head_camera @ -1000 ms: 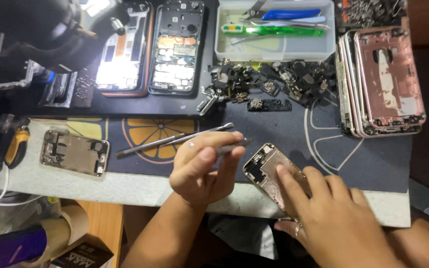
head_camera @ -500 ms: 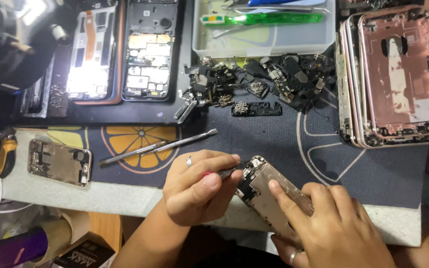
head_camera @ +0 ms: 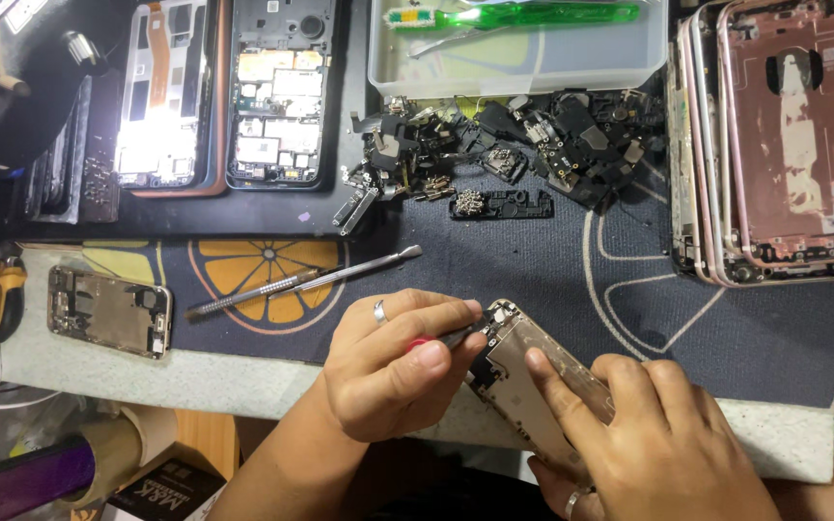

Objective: The person disassembles a smartphone chassis using a screwdriver and tweezers, removes small internal components, and places them on the workbench. The person then uses a soldering iron to work on the internal circuitry of the device.

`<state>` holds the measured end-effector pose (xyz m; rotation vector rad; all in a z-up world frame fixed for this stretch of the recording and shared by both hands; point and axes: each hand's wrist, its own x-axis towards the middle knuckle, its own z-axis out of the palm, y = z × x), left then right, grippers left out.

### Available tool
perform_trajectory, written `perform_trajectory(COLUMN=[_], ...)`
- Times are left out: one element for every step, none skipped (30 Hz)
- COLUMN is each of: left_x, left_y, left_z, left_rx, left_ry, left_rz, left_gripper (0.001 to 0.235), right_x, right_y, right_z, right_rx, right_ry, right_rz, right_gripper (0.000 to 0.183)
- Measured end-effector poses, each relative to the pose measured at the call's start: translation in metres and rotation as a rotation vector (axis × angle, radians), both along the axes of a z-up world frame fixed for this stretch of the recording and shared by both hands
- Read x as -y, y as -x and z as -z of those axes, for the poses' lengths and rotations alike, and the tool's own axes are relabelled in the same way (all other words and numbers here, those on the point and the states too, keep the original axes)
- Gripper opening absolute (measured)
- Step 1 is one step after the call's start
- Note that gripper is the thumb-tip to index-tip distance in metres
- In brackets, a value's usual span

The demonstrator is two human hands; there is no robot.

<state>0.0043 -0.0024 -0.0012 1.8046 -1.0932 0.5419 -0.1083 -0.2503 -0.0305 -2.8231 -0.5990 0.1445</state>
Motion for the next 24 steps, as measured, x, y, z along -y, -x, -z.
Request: perform_trajectory(left_x=[0.0,0.001,0.0,0.001,0.002,0.002,0.002,0.002,0.002,0.002,0.001,0.002,0.002,0.002,0.001,0.0,0.0,-0.001,0.0,0.001,0.002,0.003,0.004,0.004], left_y=[0.0,0.001,0.002,0.003,0.005,0.006,0.007,0.008,0.007,0.007,0.006,0.005,0.005,0.003,0.002,0.002,0.001,0.001,0.002,0.003,0.004,0.005,0.008,0.009], left_z=[0.0,0.0,-0.001,-0.001,-0.001,-0.001,-0.002,-0.002,-0.003,-0.004,-0.004,-0.005,-0.004,-0.003,-0.002,-0.001,0.001,0.002,0.004,0.007,0.009,0.01,0.011,0.01], left_rx=[-0.007,-0.014,-0.02,-0.068,-0.117,-0.166,-0.161,-0.156,-0.151,-0.131,-0.11,-0.089,-0.061,-0.033,-0.006,-0.024,-0.042,-0.059,-0.118,-0.176,-0.233,-0.292,-0.351,-0.41], left_ry=[0.002,0.005,0.007,0.047,0.088,0.128,0.145,0.161,0.177,0.159,0.142,0.125,0.1,0.074,0.045,0.025,0.004,-0.017,0.028,0.072,0.117,0.192,0.265,0.338], left_rz=[0.004,0.008,0.011,0.024,0.037,0.049,0.022,-0.005,-0.031,-0.033,-0.033,-0.034,-0.022,-0.011,-0.002,0.01,0.024,0.038,0.028,0.018,0.008,0.027,0.042,0.056], left_gripper=[0.068,0.068,0.067,0.068,0.069,0.069,0.069,0.069,0.068,0.069,0.069,0.069,0.069,0.07,0.07,0.067,0.064,0.061,0.065,0.068,0.072,0.072,0.072,0.072], right_x=[0.0,0.0,0.0,0.0,0.0,0.0,0.0,0.0,-0.001,-0.001,-0.001,-0.001,-0.001,-0.001,-0.001,-0.001,-0.002,-0.003,-0.003,-0.003,-0.003,-0.003,-0.003,-0.003], right_y=[0.0,0.0,0.0,-0.001,-0.001,-0.002,-0.002,-0.002,-0.002,-0.002,-0.003,-0.004,-0.004,-0.004,-0.005,-0.005,-0.005,-0.005,-0.005,-0.005,-0.005,-0.005,-0.005,-0.006], right_z=[0.0,0.0,0.0,0.0,0.0,0.0,0.0,-0.001,-0.001,-0.002,-0.002,-0.003,-0.003,-0.004,-0.004,-0.004,-0.005,-0.005,-0.006,-0.006,-0.006,-0.007,-0.008,-0.009], right_rx=[0.007,0.013,0.02,-0.009,-0.04,-0.07,-0.067,-0.064,-0.061,-0.062,-0.062,-0.061,-0.065,-0.069,-0.073,-0.076,-0.077,-0.079,-0.052,-0.024,0.005,-0.02,-0.046,-0.072], right_ry=[0.002,0.005,0.006,0.014,0.022,0.03,0.027,0.023,0.019,0.021,0.025,0.028,0.024,0.02,0.014,0.012,0.01,0.008,0.004,0.0,-0.004,-0.001,0.0,0.0], right_rz=[-0.002,-0.003,-0.006,-0.006,-0.007,-0.008,-0.007,-0.006,-0.004,-0.007,-0.009,-0.011,-0.01,-0.01,-0.011,-0.006,0.0,0.007,0.002,-0.003,-0.009,-0.001,0.004,0.009], right_gripper=[0.093,0.093,0.093,0.094,0.095,0.096,0.096,0.096,0.096,0.096,0.096,0.096,0.096,0.097,0.097,0.096,0.095,0.094,0.095,0.096,0.097,0.096,0.096,0.095])
